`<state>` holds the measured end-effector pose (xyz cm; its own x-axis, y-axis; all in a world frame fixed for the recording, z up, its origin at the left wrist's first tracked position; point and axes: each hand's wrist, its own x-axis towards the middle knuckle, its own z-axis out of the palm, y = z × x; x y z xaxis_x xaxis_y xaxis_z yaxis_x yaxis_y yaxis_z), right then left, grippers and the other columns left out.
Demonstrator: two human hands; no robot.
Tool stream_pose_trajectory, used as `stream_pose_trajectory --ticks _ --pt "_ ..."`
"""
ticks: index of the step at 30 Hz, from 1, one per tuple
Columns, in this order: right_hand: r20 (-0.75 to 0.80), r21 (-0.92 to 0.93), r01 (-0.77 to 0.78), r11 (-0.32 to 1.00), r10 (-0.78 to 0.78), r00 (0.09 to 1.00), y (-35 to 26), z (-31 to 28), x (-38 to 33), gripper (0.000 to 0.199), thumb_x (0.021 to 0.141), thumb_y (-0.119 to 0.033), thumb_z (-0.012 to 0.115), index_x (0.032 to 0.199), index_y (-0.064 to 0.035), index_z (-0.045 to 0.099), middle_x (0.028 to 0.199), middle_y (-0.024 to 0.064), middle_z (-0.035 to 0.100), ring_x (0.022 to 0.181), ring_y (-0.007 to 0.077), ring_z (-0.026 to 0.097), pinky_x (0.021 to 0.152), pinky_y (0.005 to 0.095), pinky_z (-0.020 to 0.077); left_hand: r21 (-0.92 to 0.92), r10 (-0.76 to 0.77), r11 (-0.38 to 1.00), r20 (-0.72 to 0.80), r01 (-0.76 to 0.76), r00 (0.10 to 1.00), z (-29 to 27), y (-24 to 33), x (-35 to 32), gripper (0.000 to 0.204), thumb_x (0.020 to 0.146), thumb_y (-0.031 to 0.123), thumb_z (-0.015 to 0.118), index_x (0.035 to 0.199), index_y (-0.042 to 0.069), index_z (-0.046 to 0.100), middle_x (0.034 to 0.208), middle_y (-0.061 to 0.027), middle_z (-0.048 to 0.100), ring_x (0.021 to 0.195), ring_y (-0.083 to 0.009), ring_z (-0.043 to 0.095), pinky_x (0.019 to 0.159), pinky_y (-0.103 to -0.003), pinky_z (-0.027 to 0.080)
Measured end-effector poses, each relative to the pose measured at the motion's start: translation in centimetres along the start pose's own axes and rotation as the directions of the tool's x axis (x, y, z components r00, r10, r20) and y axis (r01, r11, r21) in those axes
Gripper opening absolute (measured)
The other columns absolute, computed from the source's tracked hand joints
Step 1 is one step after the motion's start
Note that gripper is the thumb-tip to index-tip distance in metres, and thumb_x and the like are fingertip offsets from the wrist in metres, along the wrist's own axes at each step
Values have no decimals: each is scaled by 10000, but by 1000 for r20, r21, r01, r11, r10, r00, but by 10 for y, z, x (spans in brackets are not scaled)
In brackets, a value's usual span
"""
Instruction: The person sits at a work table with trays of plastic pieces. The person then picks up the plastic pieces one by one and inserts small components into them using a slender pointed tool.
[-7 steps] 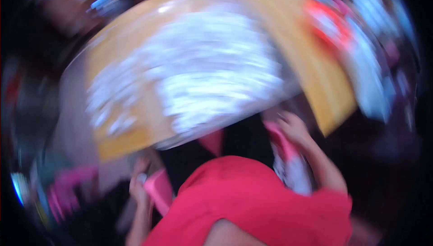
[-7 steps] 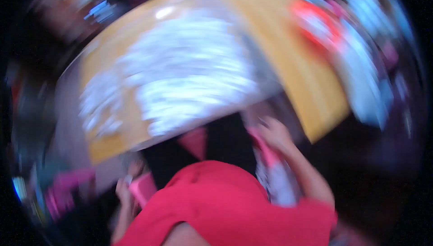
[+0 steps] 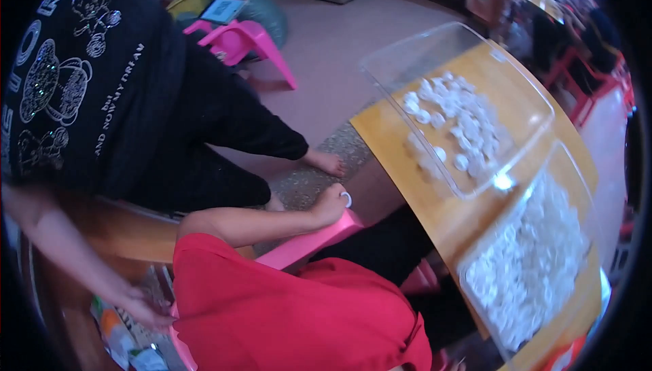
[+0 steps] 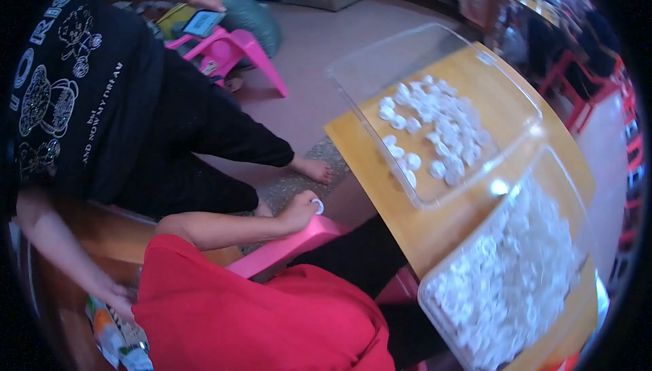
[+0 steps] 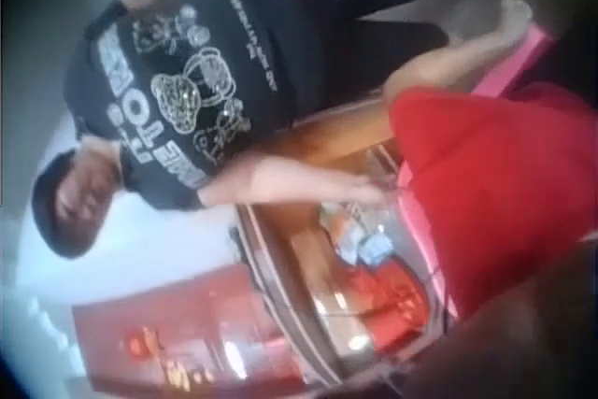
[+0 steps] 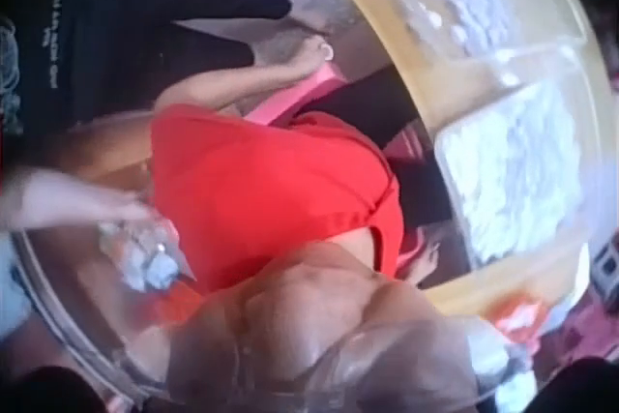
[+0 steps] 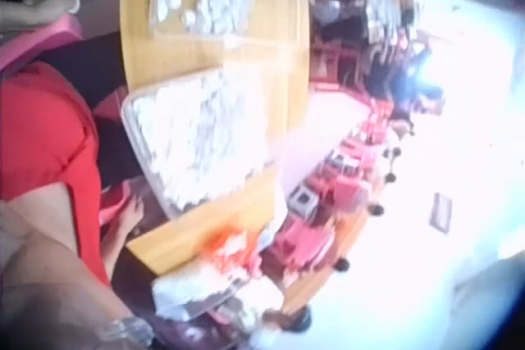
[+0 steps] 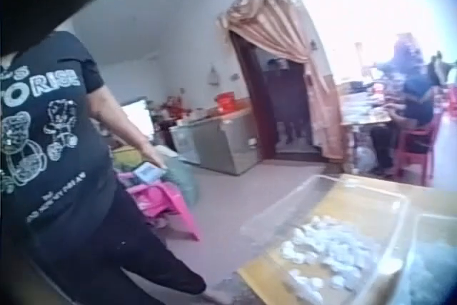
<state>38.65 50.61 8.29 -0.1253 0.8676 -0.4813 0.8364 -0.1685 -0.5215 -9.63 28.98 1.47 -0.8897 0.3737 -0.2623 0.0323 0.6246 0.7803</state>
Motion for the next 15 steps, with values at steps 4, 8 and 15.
stream_pose_trajectory --ticks 4,8,15 --pt "69 136 -42 990 32 997 9 -12 19 398 888 -252 601 1135 59 597 1092 192 635 1004 269 578 899 341 426 115 -44 993 30 40 999 20 12 11 228 832 160 495 932 -20 592 907 -247 624 894 -364 614 793 -435 461" --pt "137 233 -31 972 -1 991 3 -3 134 321 889 -228 621 1076 32 636 1031 143 660 952 227 584 870 324 435 225 -154 963 7 149 988 63 51 48 226 837 159 478 916 -25 582 903 -269 615 894 -399 604 797 -449 458" --pt "220 204 35 978 -81 972 -28 11 194 307 890 -209 596 1074 35 632 1027 146 662 947 240 592 859 332 444 309 -112 944 -32 117 993 80 72 64 213 844 160 468 892 -27 557 798 -273 603 823 -431 607 753 -481 452"
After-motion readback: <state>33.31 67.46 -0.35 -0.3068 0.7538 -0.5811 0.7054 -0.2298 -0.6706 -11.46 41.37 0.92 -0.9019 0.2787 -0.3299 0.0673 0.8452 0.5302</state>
